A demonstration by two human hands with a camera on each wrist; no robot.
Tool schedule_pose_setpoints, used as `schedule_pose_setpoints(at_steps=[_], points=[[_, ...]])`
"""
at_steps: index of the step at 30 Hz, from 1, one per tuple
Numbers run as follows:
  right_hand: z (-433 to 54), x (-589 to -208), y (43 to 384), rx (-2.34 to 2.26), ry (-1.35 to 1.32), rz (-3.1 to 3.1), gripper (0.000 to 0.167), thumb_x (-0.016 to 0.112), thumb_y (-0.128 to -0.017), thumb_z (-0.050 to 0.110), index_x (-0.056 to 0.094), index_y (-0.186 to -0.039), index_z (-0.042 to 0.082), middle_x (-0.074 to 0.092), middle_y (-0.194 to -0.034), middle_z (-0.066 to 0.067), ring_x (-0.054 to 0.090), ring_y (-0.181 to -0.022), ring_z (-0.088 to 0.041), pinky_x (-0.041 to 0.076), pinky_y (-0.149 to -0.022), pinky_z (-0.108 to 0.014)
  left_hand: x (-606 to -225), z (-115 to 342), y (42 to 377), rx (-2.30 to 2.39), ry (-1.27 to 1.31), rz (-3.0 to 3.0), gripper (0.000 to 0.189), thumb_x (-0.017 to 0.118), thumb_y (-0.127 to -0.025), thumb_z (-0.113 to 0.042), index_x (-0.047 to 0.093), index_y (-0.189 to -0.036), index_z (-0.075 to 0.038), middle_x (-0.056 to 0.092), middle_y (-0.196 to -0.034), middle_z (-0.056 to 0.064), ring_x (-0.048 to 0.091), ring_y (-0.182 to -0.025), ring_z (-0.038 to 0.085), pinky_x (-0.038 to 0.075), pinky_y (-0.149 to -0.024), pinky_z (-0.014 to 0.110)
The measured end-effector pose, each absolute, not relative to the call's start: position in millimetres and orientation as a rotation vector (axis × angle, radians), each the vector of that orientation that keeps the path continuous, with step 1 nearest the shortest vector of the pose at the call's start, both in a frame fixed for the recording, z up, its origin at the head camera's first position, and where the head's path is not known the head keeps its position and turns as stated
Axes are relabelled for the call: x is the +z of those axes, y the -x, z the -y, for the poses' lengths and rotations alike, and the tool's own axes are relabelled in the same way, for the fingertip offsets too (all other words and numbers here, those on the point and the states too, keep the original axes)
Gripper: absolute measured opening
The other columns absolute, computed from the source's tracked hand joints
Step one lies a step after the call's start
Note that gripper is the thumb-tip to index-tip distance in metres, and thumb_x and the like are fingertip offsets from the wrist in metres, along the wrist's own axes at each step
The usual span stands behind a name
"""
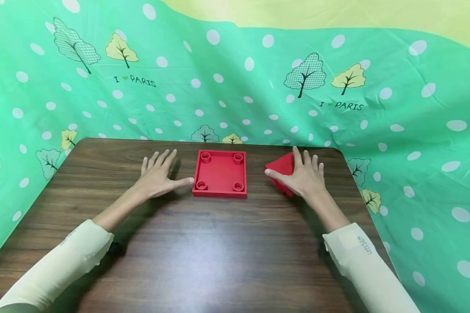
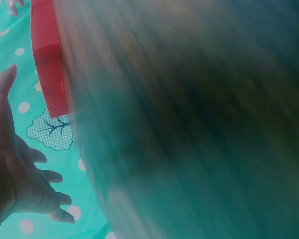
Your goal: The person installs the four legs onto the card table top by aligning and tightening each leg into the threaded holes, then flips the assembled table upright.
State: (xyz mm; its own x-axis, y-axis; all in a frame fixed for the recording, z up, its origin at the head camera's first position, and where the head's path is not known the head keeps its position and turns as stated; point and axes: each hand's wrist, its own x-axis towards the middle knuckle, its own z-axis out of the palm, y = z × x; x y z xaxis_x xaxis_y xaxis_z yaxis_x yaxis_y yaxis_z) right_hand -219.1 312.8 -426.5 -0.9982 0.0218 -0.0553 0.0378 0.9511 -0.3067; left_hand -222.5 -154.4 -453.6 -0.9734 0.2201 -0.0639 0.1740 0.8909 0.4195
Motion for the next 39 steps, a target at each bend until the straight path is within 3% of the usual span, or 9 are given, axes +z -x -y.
schedule_pose_setpoints(at_steps=[9, 15, 23, 35, 39], points=[[-327, -422, 224, -0.494, -0.108, -2.950, 0.138, 0.053, -0.092, 0.098, -0.001, -0.182, 0.008, 0.019, -0.180, -0.041, 0.030, -0.159, -0.068, 0.038, -0.121, -0.088, -450, 151, 221, 0.709, -0.307, -2.896, 0.131, 0.068, -0.088, -0.090, 0.016, -0.183, -0.016, 0.020, -0.188, 0.020, 0.014, -0.173, 0.055, 0.006, -0.139, 0.079], [-339, -421, 228, -0.554, -0.118, -2.885, 0.138, 0.055, -0.093, 0.095, 0.001, -0.181, 0.004, 0.026, -0.177, -0.042, 0.035, -0.158, -0.064, 0.040, -0.122, -0.085, -451, 148, 221, 0.776, -0.298, -2.869, 0.131, 0.072, -0.087, -0.088, 0.019, -0.183, -0.016, 0.026, -0.186, 0.021, 0.025, -0.166, 0.058, 0.022, -0.132, 0.079], [-350, -420, 232, -0.604, -0.118, -2.850, 0.135, 0.059, -0.095, 0.090, 0.008, -0.179, -0.002, 0.028, -0.176, -0.041, 0.035, -0.157, -0.062, 0.043, -0.123, -0.081, -454, 144, 221, 0.839, -0.296, -2.860, 0.132, 0.077, -0.084, -0.086, 0.023, -0.182, -0.016, 0.032, -0.182, 0.022, 0.031, -0.163, 0.055, 0.026, -0.132, 0.079], [-364, -427, 237, -0.666, -0.048, -2.864, 0.105, 0.060, -0.108, 0.068, 0.030, -0.172, -0.008, 0.040, -0.170, -0.042, 0.045, -0.151, -0.060, 0.046, -0.123, -0.077, -454, 138, 219, 0.936, -0.309, -2.824, 0.128, 0.085, -0.084, -0.077, 0.028, -0.180, -0.015, 0.040, -0.176, 0.020, 0.036, -0.161, 0.050, 0.027, -0.135, 0.079], [-369, -428, 238, -0.681, -0.034, -2.852, 0.096, 0.061, -0.110, 0.063, 0.036, -0.170, -0.008, 0.044, -0.168, -0.040, 0.049, -0.148, -0.058, 0.048, -0.121, -0.076, -455, 135, 218, 0.989, -0.300, -2.785, 0.127, 0.087, -0.083, -0.076, 0.029, -0.180, -0.016, 0.041, -0.176, 0.018, 0.035, -0.162, 0.048, 0.035, -0.130, 0.079]])
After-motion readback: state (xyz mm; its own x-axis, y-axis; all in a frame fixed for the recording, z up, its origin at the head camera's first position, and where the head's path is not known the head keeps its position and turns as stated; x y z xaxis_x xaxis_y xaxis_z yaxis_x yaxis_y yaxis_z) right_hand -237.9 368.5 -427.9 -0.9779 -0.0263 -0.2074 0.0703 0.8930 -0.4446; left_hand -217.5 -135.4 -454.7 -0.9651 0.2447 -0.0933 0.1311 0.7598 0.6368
